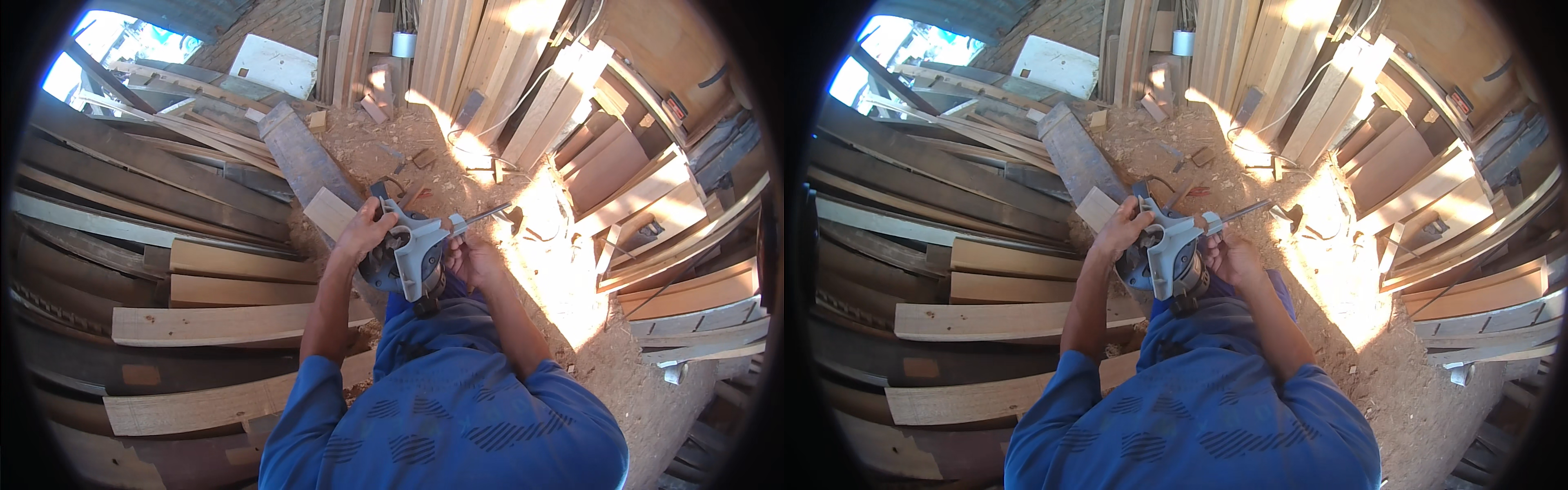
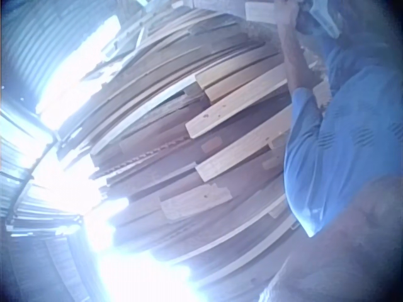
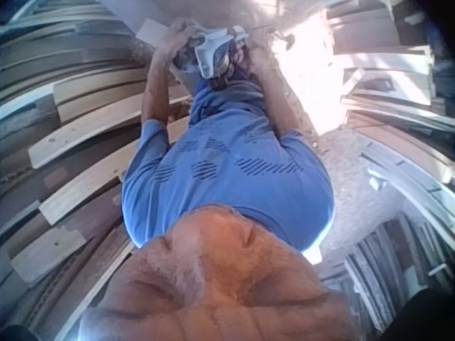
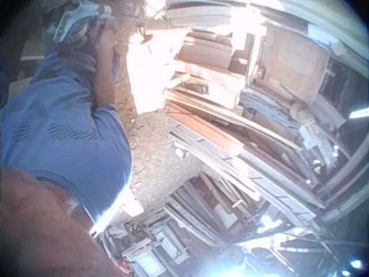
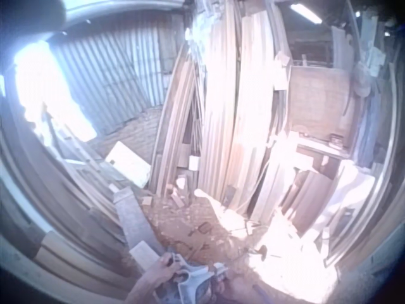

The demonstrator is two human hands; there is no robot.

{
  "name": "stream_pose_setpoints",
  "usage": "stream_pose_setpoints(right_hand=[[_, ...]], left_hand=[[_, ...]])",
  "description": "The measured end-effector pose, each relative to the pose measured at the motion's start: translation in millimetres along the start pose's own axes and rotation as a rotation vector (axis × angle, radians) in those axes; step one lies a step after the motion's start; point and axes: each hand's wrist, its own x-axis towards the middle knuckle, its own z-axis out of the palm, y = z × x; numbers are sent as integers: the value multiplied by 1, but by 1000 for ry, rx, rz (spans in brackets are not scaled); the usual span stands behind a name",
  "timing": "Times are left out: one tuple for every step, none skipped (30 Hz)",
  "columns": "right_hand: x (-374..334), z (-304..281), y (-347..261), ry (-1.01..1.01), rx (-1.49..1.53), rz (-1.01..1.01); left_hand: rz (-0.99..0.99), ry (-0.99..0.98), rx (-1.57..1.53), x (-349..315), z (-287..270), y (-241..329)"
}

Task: The person uses a router to smooth and profile the edges of a wooden block. They measure the workpiece with a tape measure, adjust the depth of the router, and then guide the tool along the edges of the block held in a vise.

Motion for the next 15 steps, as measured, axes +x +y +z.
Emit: stream_pose_setpoints(right_hand=[[-1, 2, -5, -160, 170, 152], [-3, 4, -8, -154, 170, 146], [-6, 6, -12, 59, -33, 117], [-9, 18, -14, 268, -235, 94], [-12, 24, -14, 272, -235, 87], [-17, 28, -12, 213, -616, -172], [-21, 30, -10, 151, -991, -433], [-20, 31, -7, 160, -991, -437], [-18, 33, -4, 214, -1066, -452], [-15, 33, -3, 266, -1142, -467], [-12, 31, -2, 273, -1142, -470], [-8, 27, -2, 260, -1082, -431], [-6, 23, -2, 249, -1022, -394], [-6, 17, -1, 257, -1022, -398], [-7, 12, 0, 164, -506, -172]], left_hand=[[0, -7, -1, -1, 1, 4], [-13, -15, -62, -3, 2, 9], [-25, -25, -124, -5, 4, 11], [-26, -27, -124, -7, 2, 8], [-43, -15, -139, -6, 1, 5], [-61, -3, -154, -3, -1, 3], [-60, -13, -153, -2, -1, 2], [-76, -25, -184, 0, -2, 1], [-93, -37, -214, 1, -2, 0], [-92, -45, -214, 3, -2, -3], [-70, -33, -231, 3, -1, -6], [-48, -20, -247, 3, -1, -8], [-47, -29, -246, 3, -2, -8], [-46, -28, -214, 3, -3, -9], [-45, -28, -182, 3, -4, -9]])
